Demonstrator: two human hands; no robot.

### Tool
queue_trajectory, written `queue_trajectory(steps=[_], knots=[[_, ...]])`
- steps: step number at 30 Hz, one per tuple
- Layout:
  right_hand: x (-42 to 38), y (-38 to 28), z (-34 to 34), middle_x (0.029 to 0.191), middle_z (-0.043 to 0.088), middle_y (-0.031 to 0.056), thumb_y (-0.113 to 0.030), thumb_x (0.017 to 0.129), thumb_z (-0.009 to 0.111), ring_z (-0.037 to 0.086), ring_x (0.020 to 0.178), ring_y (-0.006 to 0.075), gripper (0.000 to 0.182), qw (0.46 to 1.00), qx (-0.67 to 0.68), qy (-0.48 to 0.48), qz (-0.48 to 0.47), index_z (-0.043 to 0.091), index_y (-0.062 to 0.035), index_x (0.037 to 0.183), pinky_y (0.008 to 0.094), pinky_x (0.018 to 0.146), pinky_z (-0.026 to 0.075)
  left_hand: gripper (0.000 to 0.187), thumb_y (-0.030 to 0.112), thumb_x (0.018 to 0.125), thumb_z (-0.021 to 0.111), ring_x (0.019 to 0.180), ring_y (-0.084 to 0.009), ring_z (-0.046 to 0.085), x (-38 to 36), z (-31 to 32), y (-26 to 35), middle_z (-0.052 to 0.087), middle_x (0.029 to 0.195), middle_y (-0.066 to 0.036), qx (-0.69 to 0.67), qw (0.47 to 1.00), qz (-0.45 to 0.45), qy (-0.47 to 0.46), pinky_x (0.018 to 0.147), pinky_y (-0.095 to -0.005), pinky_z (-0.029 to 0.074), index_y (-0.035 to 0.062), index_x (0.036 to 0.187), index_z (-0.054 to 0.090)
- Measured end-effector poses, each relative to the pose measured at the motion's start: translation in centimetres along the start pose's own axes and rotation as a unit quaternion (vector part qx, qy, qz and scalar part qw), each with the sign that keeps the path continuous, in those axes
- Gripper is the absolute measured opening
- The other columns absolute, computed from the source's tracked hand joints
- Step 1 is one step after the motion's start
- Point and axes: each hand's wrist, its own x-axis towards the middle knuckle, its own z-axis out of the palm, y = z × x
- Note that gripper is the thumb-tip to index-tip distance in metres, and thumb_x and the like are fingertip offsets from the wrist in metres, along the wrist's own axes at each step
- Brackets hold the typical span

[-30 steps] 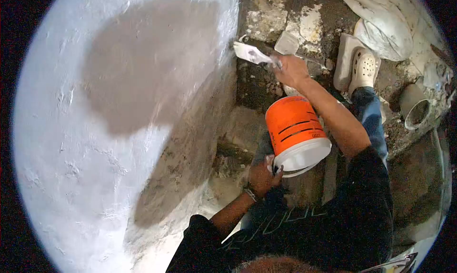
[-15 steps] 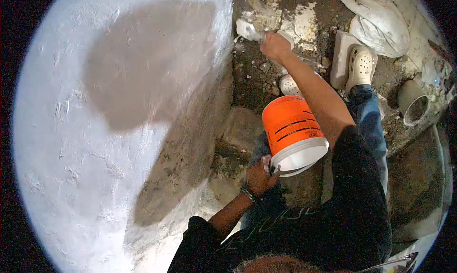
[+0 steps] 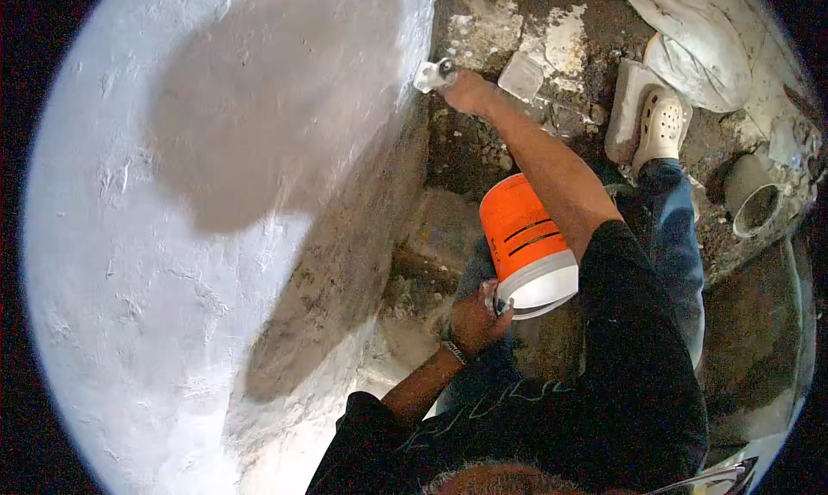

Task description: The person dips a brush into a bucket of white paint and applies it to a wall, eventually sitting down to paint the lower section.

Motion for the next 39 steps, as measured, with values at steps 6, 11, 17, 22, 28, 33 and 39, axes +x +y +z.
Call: queue_trajectory(steps=[6, 11, 17, 22, 28, 33, 39], knots=[[-2.6, 5.1, -0.7, 0.107, 0.066, 0.0199, -0.022, 0.090, 0.052, 0.063, 0.100, 0.0351, 0.031, 0.995, 0.074, 0.008, -0.063, 0.065, -0.0043, 0.111, 0.0374, 0.093, 0.049, 0.051, 0.036, 0.084, 0.066, 0.073, -0.0334, 0.067, 0.5, -0.4, 0.2, 0.067, 0.088, -0.021, -0.013, 0.999, -0.008, -0.038, 0.066, -0.0432, 0.055, -0.0034, 0.116, 0.057], [-4.5, 1.1, 1.4, 0.102, 0.066, 0.0225, -0.031, 0.087, 0.057, 0.064, 0.092, 0.0378, 0.033, 0.991, 0.044, 0.033, -0.122, 0.066, -0.0059, 0.107, 0.0420, 0.086, 0.052, 0.050, 0.038, 0.084, 0.066, 0.068, -0.0323, 0.067, 0.1, 0.2, -0.1, 0.067, 0.084, -0.018, -0.001, 1.000, 0.005, -0.019, 0.063, -0.0431, 0.054, -0.0005, 0.114, 0.058], [-3.6, 1.6, -1.1, 0.099, 0.065, 0.0257, -0.032, 0.086, 0.060, 0.063, 0.092, 0.0408, 0.035, 0.996, 0.059, 0.055, -0.025, 0.065, -0.0040, 0.106, 0.0460, 0.083, 0.051, 0.047, 0.038, 0.083, 0.067, 0.060, -0.0295, 0.066, 0.4, 0.2, -0.1, 0.067, 0.081, -0.014, 0.007, 1.000, 0.002, -0.014, 0.057, -0.0424, 0.053, 0.0034, 0.113, 0.058], [-4.7, 1.1, -1.5, 0.093, 0.066, 0.0265, -0.030, 0.079, 0.058, 0.066, 0.089, 0.0396, 0.037, 0.983, 0.038, -0.075, -0.161, 0.067, 0.0033, 0.090, 0.0467, 0.082, 0.052, 0.047, 0.035, 0.083, 0.067, 0.070, -0.0354, 0.067, 0.1, 0.6, -0.2, 0.067, 0.088, -0.018, -0.038, 0.998, -0.024, -0.032, 0.065, -0.0453, 0.055, 0.0019, 0.114, 0.055], [-0.3, 3.1, -1.9, 0.100, 0.066, 0.0283, -0.032, 0.085, 0.052, 0.065, 0.094, 0.0391, 0.039, 0.999, -0.007, 0.038, -0.031, 0.066, 0.0006, 0.102, 0.0464, 0.086, 0.051, 0.047, 0.033, 0.081, 0.070, 0.070, -0.0318, 0.067, 0.9, -0.6, 0.8, 0.067, 0.085, -0.017, -0.008, 1.000, 0.010, 0.005, 0.062, -0.0424, 0.054, 0.0007, 0.112, 0.058], [-1.6, 1.4, -2.0, 0.090, 0.068, 0.0238, -0.030, 0.087, 0.052, 0.065, 0.086, 0.0394, 0.034, 0.992, -0.037, -0.074, -0.093, 0.067, -0.0031, 0.100, 0.0464, 0.083, 0.050, 0.048, 0.034, 0.081, 0.068, 0.070, -0.0316, 0.067, 0.8, -0.6, 1.0, 0.067, 0.085, -0.017, -0.022, 1.000, 0.003, -0.001, 0.062, -0.0425, 0.054, 0.0013, 0.115, 0.056], [-1.5, 0.9, -0.3, 0.092, 0.067, 0.0210, -0.033, 0.089, 0.054, 0.064, 0.091, 0.0392, 0.030, 0.990, -0.052, -0.036, -0.124, 0.068, -0.0079, 0.098, 0.0462, 0.084, 0.050, 0.050, 0.038, 0.083, 0.066, 0.065, -0.0322, 0.066, 0.2, 0.1, 0.9, 0.067, 0.082, -0.017, 0.004, 0.999, -0.027, -0.016, 0.059, -0.0456, 0.053, 0.0027, 0.117, 0.056]])
